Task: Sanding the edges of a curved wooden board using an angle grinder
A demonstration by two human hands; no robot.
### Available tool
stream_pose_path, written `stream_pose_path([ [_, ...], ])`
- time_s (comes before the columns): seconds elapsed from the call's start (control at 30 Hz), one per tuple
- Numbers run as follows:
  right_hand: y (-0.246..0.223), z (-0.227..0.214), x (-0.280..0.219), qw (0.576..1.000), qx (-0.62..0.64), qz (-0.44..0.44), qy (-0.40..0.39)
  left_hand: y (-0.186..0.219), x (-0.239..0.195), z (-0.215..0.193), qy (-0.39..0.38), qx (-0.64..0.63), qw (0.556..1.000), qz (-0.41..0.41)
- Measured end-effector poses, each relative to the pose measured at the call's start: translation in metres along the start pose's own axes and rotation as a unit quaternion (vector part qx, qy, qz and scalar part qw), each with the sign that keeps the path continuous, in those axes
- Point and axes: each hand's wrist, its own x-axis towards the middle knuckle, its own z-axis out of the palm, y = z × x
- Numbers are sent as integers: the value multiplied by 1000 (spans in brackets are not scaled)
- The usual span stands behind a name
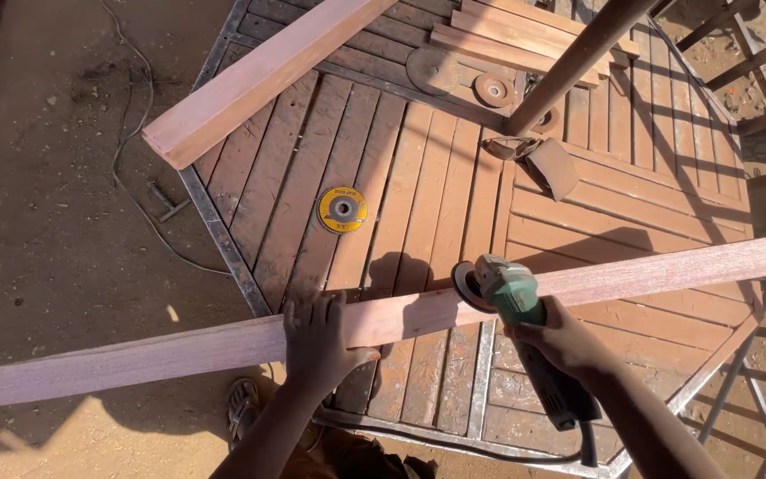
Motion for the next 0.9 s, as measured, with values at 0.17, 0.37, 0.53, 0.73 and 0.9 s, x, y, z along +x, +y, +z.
stream_pose_path([
  [0.17,121,-5,-34,924,375,58,48,11,39,19,-93,60,983,146],
  [0.37,265,41,-37,835,505,163,147,-23,34,21,-126,5,973,192],
  [0.53,250,62,-68,934,275,109,202,-78,35,18,-170,26,963,209],
  [0.73,120,59,-58,863,483,146,22,-105,29,0,-132,89,963,219],
  [0.9,3,68,-39,966,242,35,-83,-98,19,-9,-115,91,966,212],
])
